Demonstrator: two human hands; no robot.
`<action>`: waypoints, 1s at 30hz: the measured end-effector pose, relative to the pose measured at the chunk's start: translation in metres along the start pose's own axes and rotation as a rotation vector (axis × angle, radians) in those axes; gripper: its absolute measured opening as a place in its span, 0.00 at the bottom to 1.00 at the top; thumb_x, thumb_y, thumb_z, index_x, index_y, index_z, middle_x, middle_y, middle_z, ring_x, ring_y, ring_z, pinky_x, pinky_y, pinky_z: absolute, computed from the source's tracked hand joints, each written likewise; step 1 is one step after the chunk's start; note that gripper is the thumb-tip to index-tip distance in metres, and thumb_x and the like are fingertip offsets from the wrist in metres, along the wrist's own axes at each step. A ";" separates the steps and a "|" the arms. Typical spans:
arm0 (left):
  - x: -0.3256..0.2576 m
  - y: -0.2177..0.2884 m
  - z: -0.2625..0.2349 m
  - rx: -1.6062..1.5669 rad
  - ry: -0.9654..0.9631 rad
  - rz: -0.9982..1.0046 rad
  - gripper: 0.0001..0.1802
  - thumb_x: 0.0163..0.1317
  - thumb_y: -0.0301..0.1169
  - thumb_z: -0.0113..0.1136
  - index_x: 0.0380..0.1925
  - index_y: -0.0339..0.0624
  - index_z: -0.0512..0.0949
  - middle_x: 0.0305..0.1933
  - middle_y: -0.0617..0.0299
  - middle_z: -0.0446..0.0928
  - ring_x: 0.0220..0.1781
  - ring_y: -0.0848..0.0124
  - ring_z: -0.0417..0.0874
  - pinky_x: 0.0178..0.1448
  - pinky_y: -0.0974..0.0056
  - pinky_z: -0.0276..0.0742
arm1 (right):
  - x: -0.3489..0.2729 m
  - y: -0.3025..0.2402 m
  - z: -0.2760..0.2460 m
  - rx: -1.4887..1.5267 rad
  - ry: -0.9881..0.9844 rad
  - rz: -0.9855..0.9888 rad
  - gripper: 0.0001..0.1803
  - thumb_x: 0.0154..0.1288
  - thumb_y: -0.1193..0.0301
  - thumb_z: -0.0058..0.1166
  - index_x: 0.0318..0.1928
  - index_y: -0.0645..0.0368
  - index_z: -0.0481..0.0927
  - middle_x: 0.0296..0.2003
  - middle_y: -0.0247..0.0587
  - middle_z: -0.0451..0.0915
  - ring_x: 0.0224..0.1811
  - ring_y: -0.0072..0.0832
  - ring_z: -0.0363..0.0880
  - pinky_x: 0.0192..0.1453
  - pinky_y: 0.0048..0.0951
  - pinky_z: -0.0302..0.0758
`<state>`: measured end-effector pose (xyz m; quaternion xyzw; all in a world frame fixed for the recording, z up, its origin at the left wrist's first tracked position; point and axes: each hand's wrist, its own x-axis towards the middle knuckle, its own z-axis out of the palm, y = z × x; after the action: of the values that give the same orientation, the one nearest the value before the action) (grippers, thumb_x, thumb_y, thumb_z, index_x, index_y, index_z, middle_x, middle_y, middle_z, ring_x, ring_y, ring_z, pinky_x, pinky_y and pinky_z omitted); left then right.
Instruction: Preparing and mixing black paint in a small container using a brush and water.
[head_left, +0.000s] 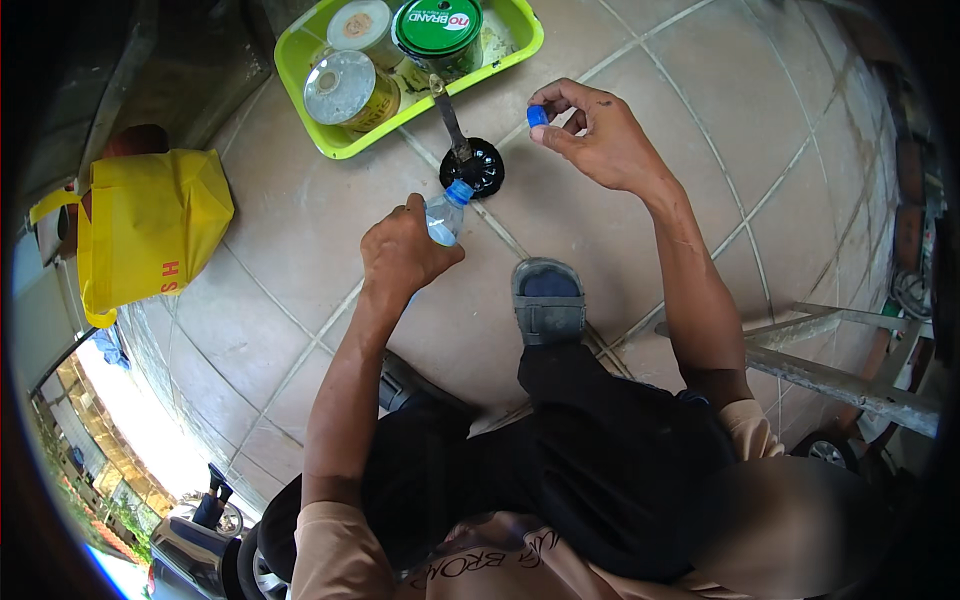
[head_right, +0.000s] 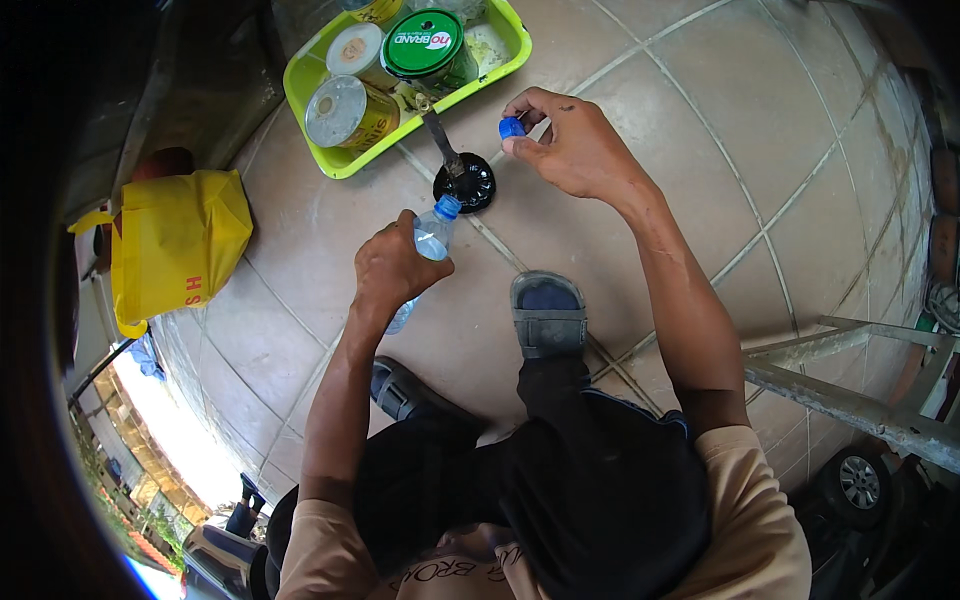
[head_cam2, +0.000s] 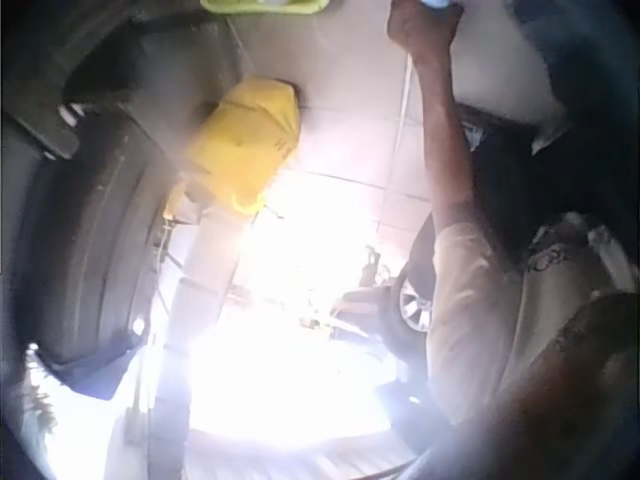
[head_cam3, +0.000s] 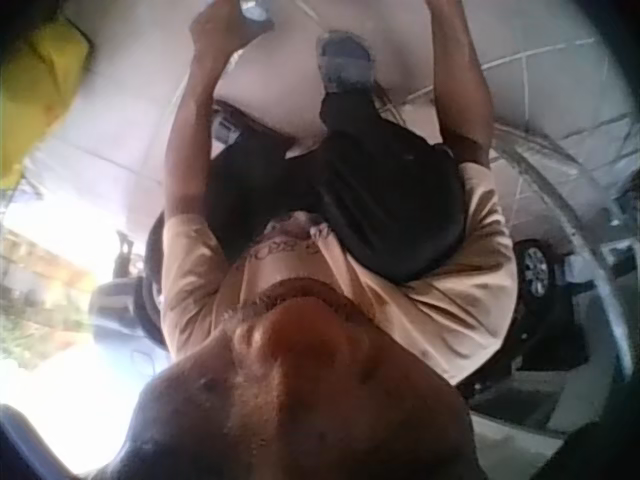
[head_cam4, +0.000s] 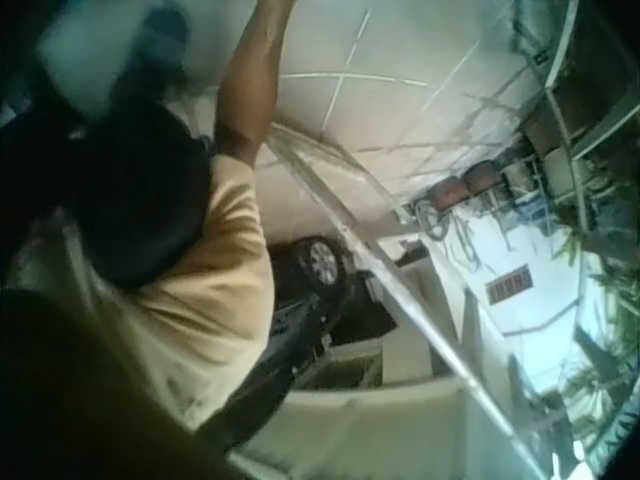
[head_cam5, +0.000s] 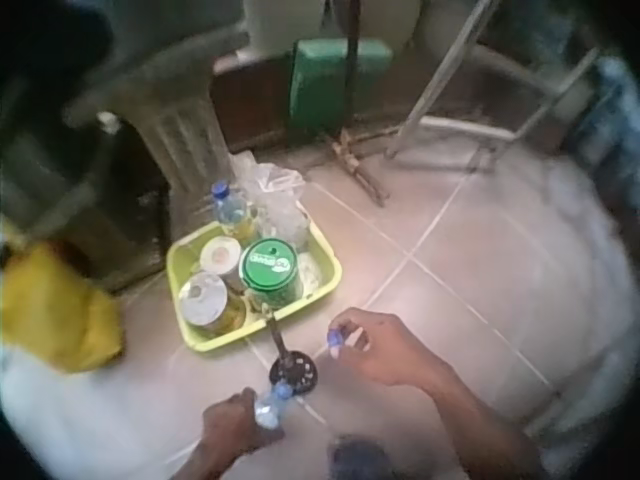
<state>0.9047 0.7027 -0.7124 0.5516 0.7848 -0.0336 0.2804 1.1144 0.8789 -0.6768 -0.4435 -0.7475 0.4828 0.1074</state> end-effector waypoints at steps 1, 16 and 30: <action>0.002 0.000 0.000 0.010 -0.012 -0.004 0.32 0.38 0.45 0.76 0.41 0.37 0.78 0.35 0.47 0.85 0.37 0.52 0.88 0.43 0.55 0.85 | 0.000 0.000 0.000 -0.009 0.003 -0.001 0.17 0.65 0.67 0.66 0.52 0.57 0.82 0.42 0.38 0.85 0.28 0.22 0.73 0.39 0.30 0.76; 0.010 0.008 -0.010 0.063 -0.095 -0.008 0.33 0.39 0.46 0.76 0.42 0.36 0.79 0.34 0.48 0.86 0.37 0.53 0.89 0.44 0.55 0.85 | 0.002 0.001 -0.002 -0.040 -0.003 0.002 0.19 0.65 0.67 0.68 0.55 0.57 0.82 0.43 0.38 0.83 0.32 0.22 0.72 0.40 0.28 0.77; 0.015 0.015 -0.018 0.099 -0.172 -0.067 0.34 0.40 0.49 0.77 0.43 0.37 0.80 0.36 0.48 0.87 0.40 0.54 0.89 0.47 0.56 0.85 | 0.002 0.002 -0.001 -0.041 0.011 0.001 0.19 0.65 0.67 0.68 0.55 0.55 0.83 0.42 0.37 0.84 0.31 0.21 0.71 0.40 0.28 0.76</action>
<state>0.9070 0.7275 -0.7007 0.5333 0.7733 -0.1287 0.3179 1.1148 0.8808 -0.6781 -0.4486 -0.7563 0.4651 0.1023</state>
